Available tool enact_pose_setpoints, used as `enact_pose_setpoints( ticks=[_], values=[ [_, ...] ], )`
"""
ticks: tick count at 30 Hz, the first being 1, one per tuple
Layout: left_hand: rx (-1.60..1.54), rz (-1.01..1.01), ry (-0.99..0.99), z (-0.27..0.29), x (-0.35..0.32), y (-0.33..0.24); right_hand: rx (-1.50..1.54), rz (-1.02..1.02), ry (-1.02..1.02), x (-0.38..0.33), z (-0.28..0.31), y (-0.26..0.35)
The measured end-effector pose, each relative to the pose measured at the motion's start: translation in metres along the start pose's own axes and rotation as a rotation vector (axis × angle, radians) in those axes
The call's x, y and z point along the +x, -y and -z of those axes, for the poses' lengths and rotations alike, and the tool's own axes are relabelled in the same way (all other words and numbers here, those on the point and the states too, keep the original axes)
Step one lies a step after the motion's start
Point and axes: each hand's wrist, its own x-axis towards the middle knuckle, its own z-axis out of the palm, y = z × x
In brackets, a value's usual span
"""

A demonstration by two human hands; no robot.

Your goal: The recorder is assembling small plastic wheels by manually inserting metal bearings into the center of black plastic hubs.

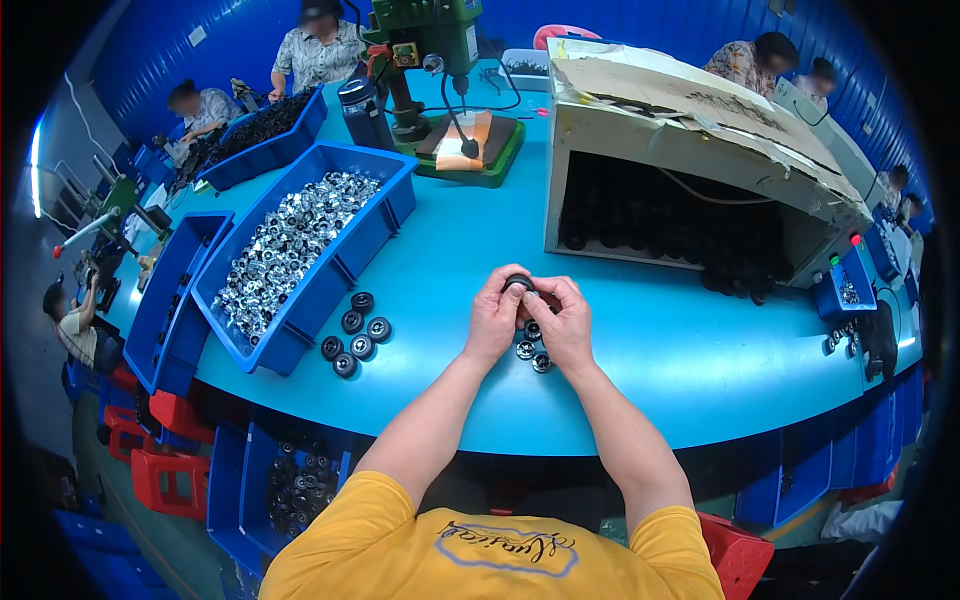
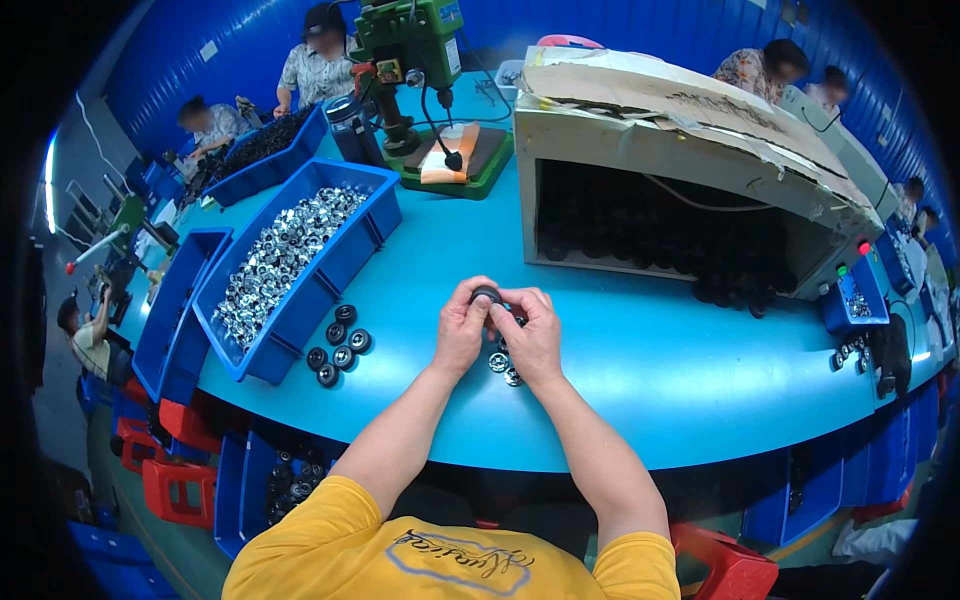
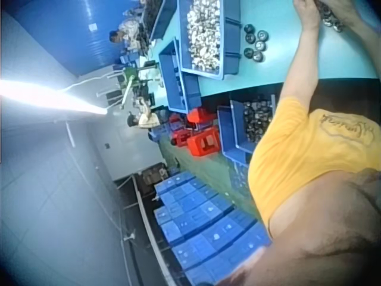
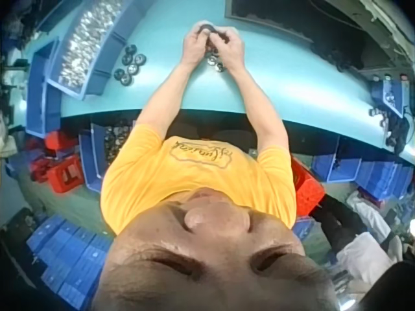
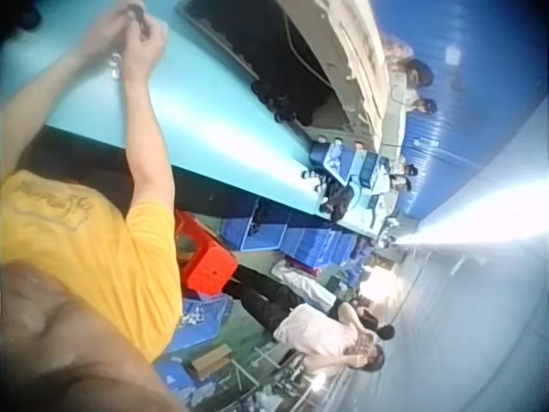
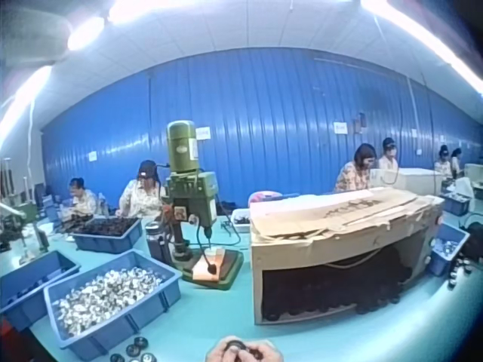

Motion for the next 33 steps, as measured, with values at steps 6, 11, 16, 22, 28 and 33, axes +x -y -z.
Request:
enact_pose_setpoints(
  ticks=[6, 11, 16, 22, 28, 33],
  values=[
    [-0.111, 0.1, 0.179, -0.007, 0.004, -0.011, 0.246, -0.249, 0.033, 0.011, 0.017, 0.013],
    [0.03, 0.143, 0.203, 0.0, -0.001, -0.015, 0.143, -0.228, 0.067, 0.012, 0.022, 0.021],
    [0.216, 0.065, 0.16, -0.007, -0.004, -0.016, 0.096, -0.283, 0.085, 0.016, 0.028, 0.008],
    [0.346, -0.037, 0.139, -0.011, -0.002, -0.015, 0.071, -0.255, 0.039, 0.013, 0.025, 0.019],
    [0.3, 0.097, 0.143, -0.006, -0.006, -0.031, 0.182, -0.298, 0.049, 0.013, 0.018, 0.014],
    [0.29, 0.007, 0.123, -0.014, -0.004, -0.022, 0.247, -0.285, 0.038, 0.015, 0.027, 0.011]
  ],
)
